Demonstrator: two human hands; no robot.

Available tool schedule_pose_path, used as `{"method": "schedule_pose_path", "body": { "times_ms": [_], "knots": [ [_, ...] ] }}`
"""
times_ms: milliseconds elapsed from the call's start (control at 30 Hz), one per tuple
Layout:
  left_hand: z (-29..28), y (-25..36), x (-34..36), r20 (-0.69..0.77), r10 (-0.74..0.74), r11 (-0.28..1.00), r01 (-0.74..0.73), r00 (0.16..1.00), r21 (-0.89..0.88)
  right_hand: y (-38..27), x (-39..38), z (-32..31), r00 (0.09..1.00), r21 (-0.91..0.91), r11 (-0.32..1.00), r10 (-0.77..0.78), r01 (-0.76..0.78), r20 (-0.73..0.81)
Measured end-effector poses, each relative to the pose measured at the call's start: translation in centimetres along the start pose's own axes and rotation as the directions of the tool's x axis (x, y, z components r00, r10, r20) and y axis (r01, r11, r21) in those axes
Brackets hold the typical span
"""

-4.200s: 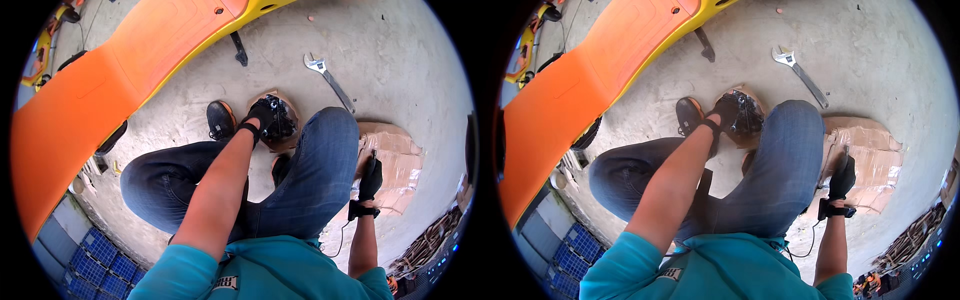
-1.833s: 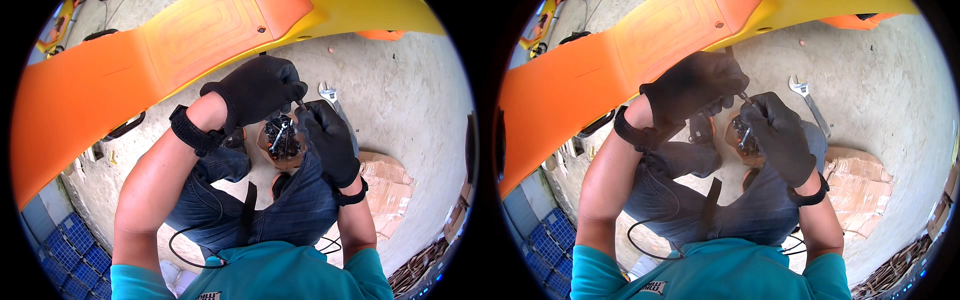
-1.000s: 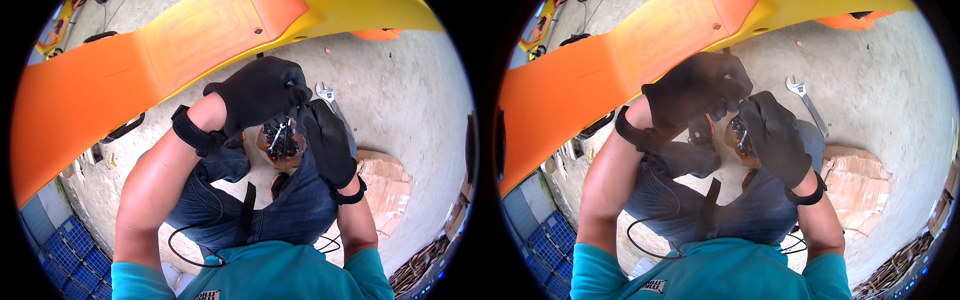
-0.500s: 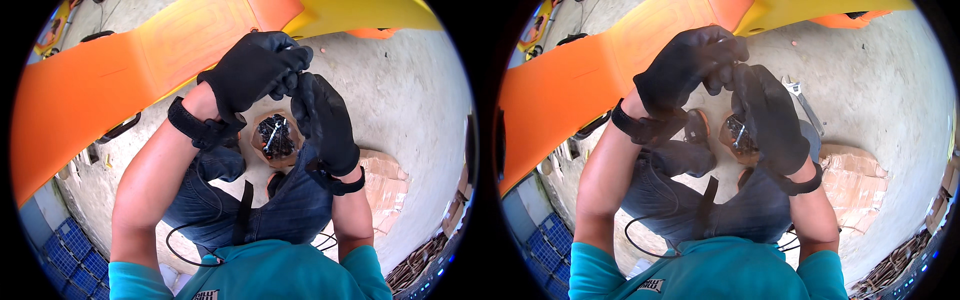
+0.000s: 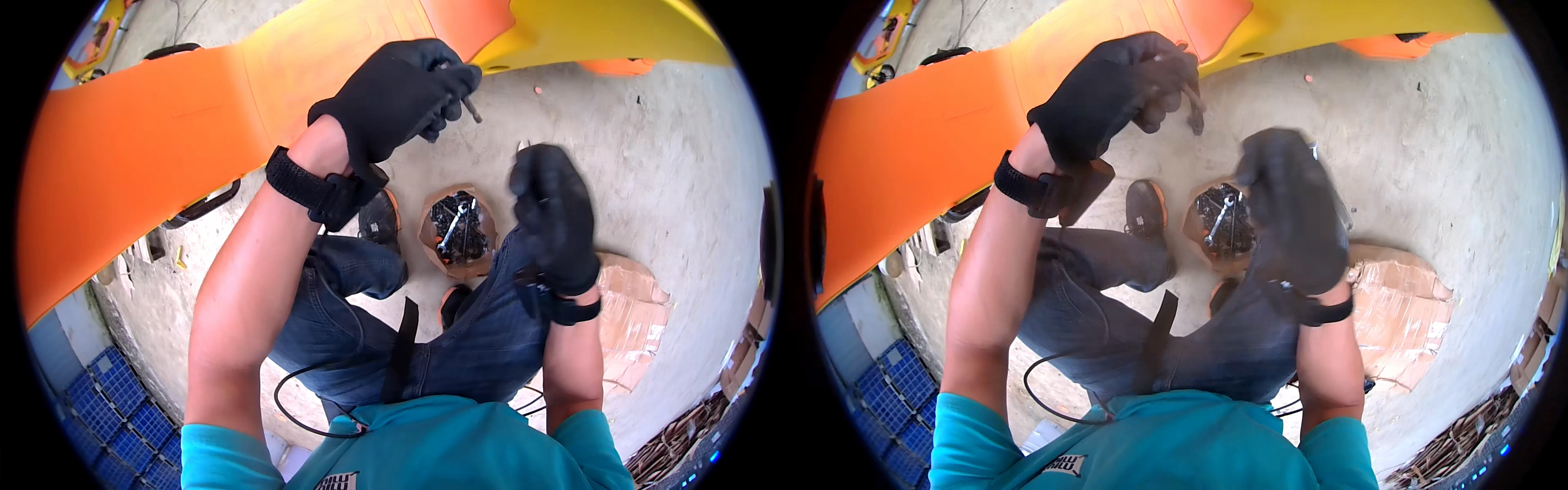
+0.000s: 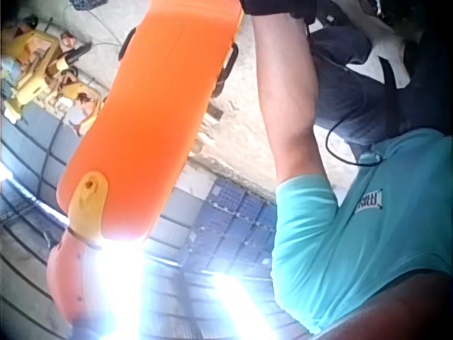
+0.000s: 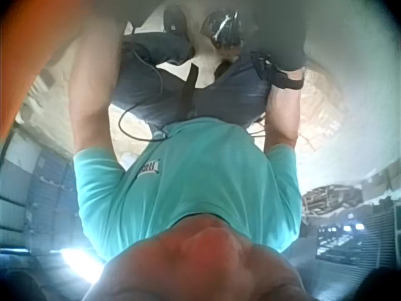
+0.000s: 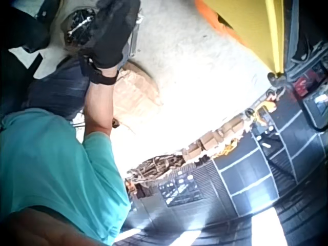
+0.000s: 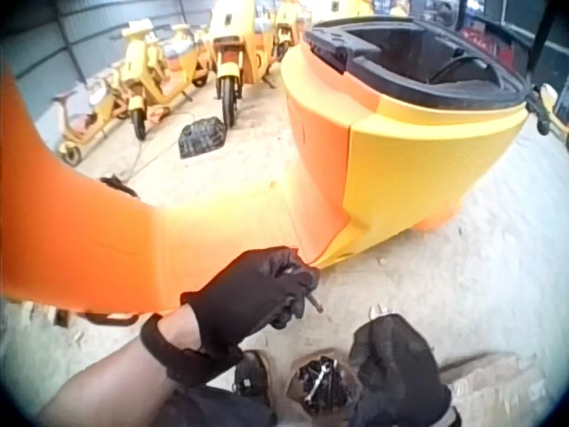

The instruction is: The person unscrews fasteners from a scooter panel, picks up a yellow front fender, and fits it onto the front wheel fork using a screwdriver.

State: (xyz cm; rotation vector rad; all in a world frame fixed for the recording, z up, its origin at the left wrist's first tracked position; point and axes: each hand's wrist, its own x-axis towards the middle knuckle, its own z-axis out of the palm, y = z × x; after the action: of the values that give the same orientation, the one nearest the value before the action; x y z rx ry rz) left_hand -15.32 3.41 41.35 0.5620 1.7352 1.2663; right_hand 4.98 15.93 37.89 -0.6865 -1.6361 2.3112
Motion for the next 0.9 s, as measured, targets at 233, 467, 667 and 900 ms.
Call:
{"method": "schedule_pose_path", "body": {
  "times_ms": [233, 467, 667, 900],
  "knots": [
    [2.1, -5.5, 1.2, 0.281, -0.047, 0.828, -0.120, 0.959, 0.547, -2.2, -1.9, -8.3, 0.946, -0.442, 0.891, -0.224, 0.103, -0.233],
    [7.4, -17.2, 1.2, 0.477, -0.408, 0.396, -0.320, 0.778, 0.861, -0.7, -3.2, -15.8, 0.958, -0.726, 0.687, -0.223, 0.024, -0.180],
    [11.4, -27.7, 2.6, 0.281, -0.326, 0.529, -0.073, 0.903, 0.846, 6.7, -6.0, -25.9, 0.921, -0.984, -0.038, -0.346, 0.176, 0.179],
    [18.5, -33.8, -0.8, 0.252, -0.513, 0.649, 0.178, 0.821, 0.740, 15.2, -11.9, -30.0, 0.835, -0.903, 0.081, -0.352, -0.422, -0.422]
  ]
}}
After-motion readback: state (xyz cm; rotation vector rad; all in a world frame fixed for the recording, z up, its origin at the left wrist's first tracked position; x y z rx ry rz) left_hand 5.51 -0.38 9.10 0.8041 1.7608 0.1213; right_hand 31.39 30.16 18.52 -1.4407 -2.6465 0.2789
